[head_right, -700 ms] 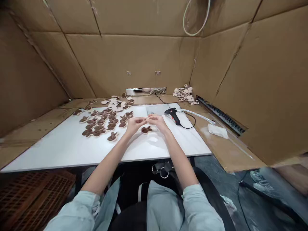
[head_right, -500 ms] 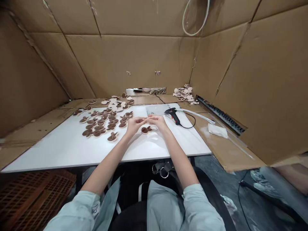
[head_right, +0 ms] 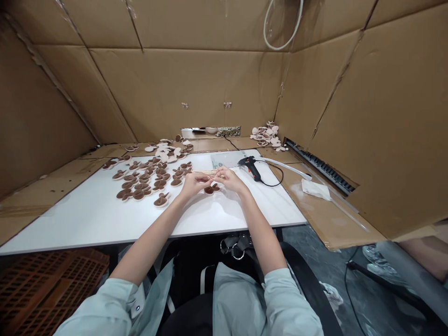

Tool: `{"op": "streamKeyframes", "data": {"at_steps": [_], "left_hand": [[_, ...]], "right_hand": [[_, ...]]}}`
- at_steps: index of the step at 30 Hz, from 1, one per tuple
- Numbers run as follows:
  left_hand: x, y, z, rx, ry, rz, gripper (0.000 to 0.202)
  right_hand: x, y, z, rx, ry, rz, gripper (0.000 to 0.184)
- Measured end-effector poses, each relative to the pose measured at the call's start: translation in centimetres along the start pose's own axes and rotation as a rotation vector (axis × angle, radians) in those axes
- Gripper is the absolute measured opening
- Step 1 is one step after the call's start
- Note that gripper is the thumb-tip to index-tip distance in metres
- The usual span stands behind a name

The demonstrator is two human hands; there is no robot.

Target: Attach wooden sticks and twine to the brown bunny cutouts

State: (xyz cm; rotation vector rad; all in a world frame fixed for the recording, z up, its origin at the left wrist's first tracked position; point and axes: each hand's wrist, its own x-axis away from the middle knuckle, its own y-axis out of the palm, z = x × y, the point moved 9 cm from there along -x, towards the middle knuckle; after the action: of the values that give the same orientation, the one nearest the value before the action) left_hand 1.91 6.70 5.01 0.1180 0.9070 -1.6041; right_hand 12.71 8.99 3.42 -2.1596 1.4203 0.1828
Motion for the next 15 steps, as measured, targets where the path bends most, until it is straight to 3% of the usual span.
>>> {"op": "streamKeyframes", "data": {"at_steps": [15], "left_hand": [[0.0,0.2,-1.3,-0.065,-0.011,-0.016,0.018]], "right_hand": [[0.1,-0.1,-1.1,0.298,-0.058,0.103,0.009]]}}
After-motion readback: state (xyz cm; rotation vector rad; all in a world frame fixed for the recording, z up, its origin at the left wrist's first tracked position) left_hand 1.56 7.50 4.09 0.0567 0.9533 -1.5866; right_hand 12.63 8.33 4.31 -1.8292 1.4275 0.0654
